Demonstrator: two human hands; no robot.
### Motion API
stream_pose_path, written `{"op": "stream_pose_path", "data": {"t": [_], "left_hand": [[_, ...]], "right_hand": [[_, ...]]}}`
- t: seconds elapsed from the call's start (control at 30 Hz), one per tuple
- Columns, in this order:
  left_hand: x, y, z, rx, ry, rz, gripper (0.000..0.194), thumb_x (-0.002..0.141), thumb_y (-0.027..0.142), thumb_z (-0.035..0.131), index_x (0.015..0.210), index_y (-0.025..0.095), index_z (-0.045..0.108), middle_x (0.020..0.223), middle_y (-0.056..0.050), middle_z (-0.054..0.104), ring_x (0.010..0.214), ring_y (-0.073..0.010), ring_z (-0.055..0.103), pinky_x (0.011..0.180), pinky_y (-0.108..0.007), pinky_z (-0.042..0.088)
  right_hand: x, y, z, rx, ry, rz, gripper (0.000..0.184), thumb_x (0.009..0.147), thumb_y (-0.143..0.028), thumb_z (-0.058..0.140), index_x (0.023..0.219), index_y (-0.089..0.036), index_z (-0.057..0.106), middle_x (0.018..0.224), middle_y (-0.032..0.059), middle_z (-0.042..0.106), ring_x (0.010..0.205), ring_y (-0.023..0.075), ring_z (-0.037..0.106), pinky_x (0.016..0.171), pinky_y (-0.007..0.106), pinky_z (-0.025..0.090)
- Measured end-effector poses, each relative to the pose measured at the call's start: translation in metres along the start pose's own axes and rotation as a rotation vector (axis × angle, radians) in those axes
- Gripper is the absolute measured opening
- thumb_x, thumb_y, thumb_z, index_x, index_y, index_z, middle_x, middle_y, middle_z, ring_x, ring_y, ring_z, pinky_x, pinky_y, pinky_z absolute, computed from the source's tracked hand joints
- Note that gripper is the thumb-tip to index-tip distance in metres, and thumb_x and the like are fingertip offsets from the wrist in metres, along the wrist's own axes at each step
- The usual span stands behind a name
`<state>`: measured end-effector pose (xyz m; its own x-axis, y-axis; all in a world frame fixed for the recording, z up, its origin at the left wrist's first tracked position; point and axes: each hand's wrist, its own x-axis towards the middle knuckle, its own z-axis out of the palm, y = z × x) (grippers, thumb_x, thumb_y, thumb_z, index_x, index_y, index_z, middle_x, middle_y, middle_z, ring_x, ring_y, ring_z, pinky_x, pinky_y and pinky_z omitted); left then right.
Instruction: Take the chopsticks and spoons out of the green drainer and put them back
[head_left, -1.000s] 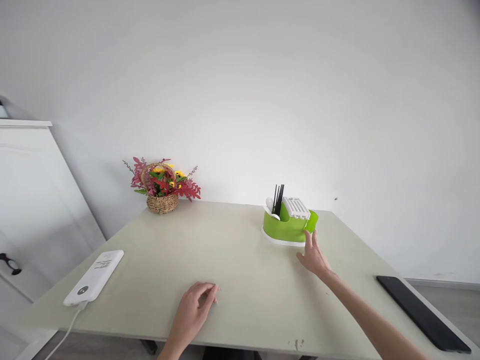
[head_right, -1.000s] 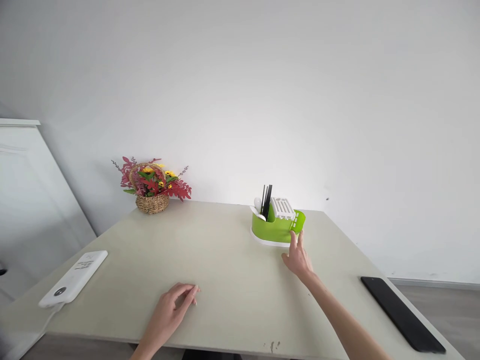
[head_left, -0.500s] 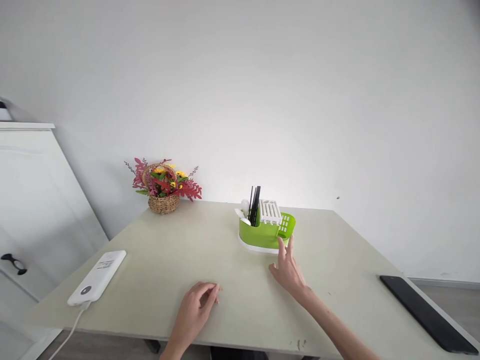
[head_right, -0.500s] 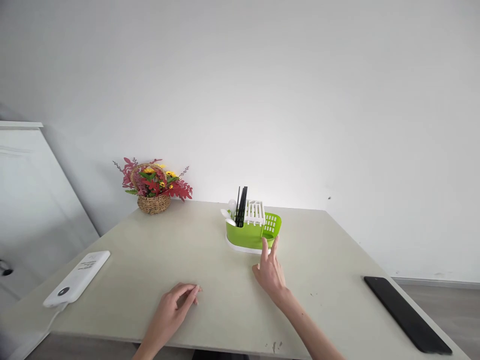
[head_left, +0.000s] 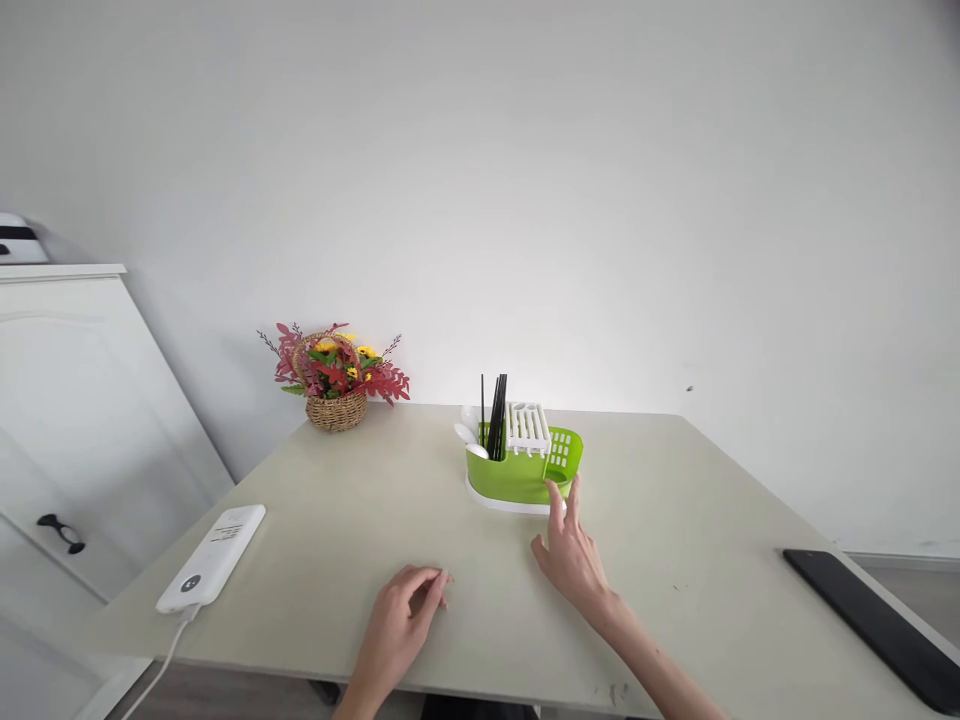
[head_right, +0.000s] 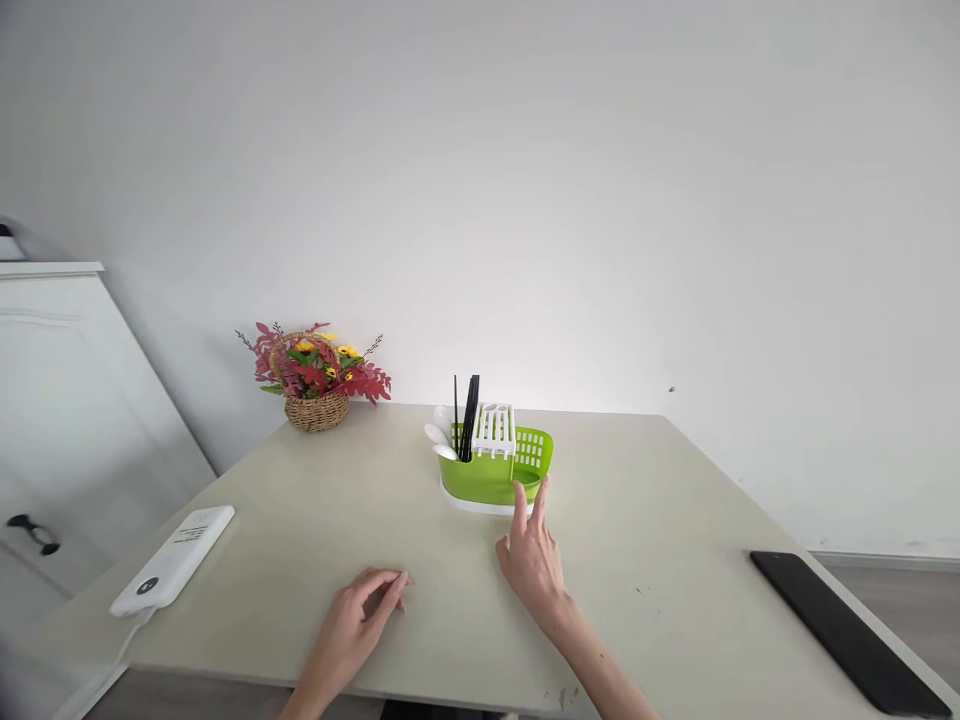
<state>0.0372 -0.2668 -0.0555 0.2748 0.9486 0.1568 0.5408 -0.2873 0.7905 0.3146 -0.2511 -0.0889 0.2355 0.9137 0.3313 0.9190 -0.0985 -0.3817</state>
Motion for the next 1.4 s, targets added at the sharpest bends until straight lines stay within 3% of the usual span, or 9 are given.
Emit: {"op": "stream_pose_path", "data": {"t": [0.27,0.4,0.57,0.7,0.83,0.97,1.17,1.3,1.4], "left_hand": [[0.003,0.001,-0.002,-0.042,-0.016,-0.056,0.046,0.098,0.063,0.050,0.085,0.025,0.074,0.088,-0.006,0.076,0.095,-0.0260,0.072,0.074,-0.029,0.053],[0.029,0.010,-0.014,-0.103,0.084,-0.090,0.050,0.095,0.068,0.052,0.080,0.023,0.070,0.093,-0.007,0.076,0.099,-0.0270,0.072,0.065,-0.027,0.051],[0.117,0.060,-0.018,-0.274,0.338,0.033,0.041,0.094,0.063,0.060,0.104,0.023,0.066,0.115,-0.010,0.075,0.116,-0.0258,0.068,0.096,-0.032,0.052],[0.209,0.119,0.000,-0.227,0.378,0.054,0.035,0.098,0.049,0.060,0.121,0.023,0.057,0.140,-0.012,0.063,0.134,-0.0220,0.058,0.109,-0.031,0.046],[0.273,0.151,0.025,-0.158,0.350,-0.060,0.060,0.094,0.049,0.068,0.140,0.020,0.043,0.154,-0.020,0.048,0.142,-0.0267,0.049,0.110,-0.035,0.045],[0.298,0.152,0.044,-0.082,0.187,-0.214,0.052,0.092,0.045,0.073,0.132,0.015,0.056,0.129,-0.020,0.066,0.123,-0.0331,0.063,0.098,-0.042,0.052],[0.307,0.145,0.052,-0.135,0.121,-0.219,0.026,0.101,0.036,0.064,0.118,0.017,0.068,0.121,-0.010,0.070,0.106,-0.0229,0.069,0.092,-0.041,0.059],[0.316,0.146,0.036,-0.345,0.225,-0.139,0.028,0.108,0.034,0.049,0.092,0.017,0.063,0.084,-0.011,0.075,0.084,-0.0215,0.075,0.082,-0.034,0.059],[0.328,0.151,0.002,-0.560,0.357,-0.061,0.030,0.110,0.035,0.041,0.092,0.017,0.056,0.072,-0.006,0.071,0.066,-0.0159,0.072,0.076,-0.031,0.060]], "right_hand": [[-0.011,0.017,0.000,0.283,-0.007,-0.034,0.090,0.088,-0.019,0.045,0.168,-0.029,0.004,0.173,0.0209,-0.011,0.094,0.0249,0.072,0.055,0.033,0.052],[-0.032,0.047,-0.011,0.387,0.011,0.007,0.084,0.094,-0.028,0.043,0.168,-0.034,0.004,0.176,0.0114,-0.006,0.132,0.0327,0.059,0.068,0.036,0.059],[-0.058,0.084,-0.016,0.327,0.008,0.076,0.066,0.101,-0.040,0.039,0.164,-0.029,0.025,0.172,0.0071,0.026,0.152,0.0263,0.038,0.112,0.043,0.048],[-0.065,0.093,-0.012,0.258,0.012,0.031,0.055,0.101,-0.039,0.041,0.154,-0.024,0.045,0.168,0.0070,0.036,0.150,0.0235,0.042,0.119,0.041,0.042],[-0.063,0.090,-0.011,0.194,0.025,-0.003,0.051,0.102,-0.038,0.041,0.147,-0.018,0.054,0.166,0.0094,0.040,0.152,0.0247,0.039,0.121,0.042,0.039],[-0.059,0.086,-0.013,0.156,0.016,-0.016,0.050,0.102,-0.036,0.039,0.144,-0.014,0.057,0.164,0.0114,0.043,0.152,0.0253,0.039,0.122,0.043,0.039],[-0.058,0.086,-0.014,0.178,0.030,-0.020,0.047,0.102,-0.033,0.041,0.142,-0.016,0.060,0.161,0.0104,0.048,0.152,0.0254,0.038,0.122,0.044,0.039],[-0.059,0.087,-0.015,0.191,0.024,-0.030,0.047,0.102,-0.032,0.041,0.142,-0.016,0.060,0.160,0.0100,0.049,0.152,0.0251,0.038,0.122,0.044,0.038],[-0.059,0.088,-0.014,0.181,0.024,-0.042,0.047,0.103,-0.031,0.040,0.142,-0.016,0.060,0.160,0.0100,0.049,0.152,0.0255,0.039,0.122,0.045,0.039]]}}
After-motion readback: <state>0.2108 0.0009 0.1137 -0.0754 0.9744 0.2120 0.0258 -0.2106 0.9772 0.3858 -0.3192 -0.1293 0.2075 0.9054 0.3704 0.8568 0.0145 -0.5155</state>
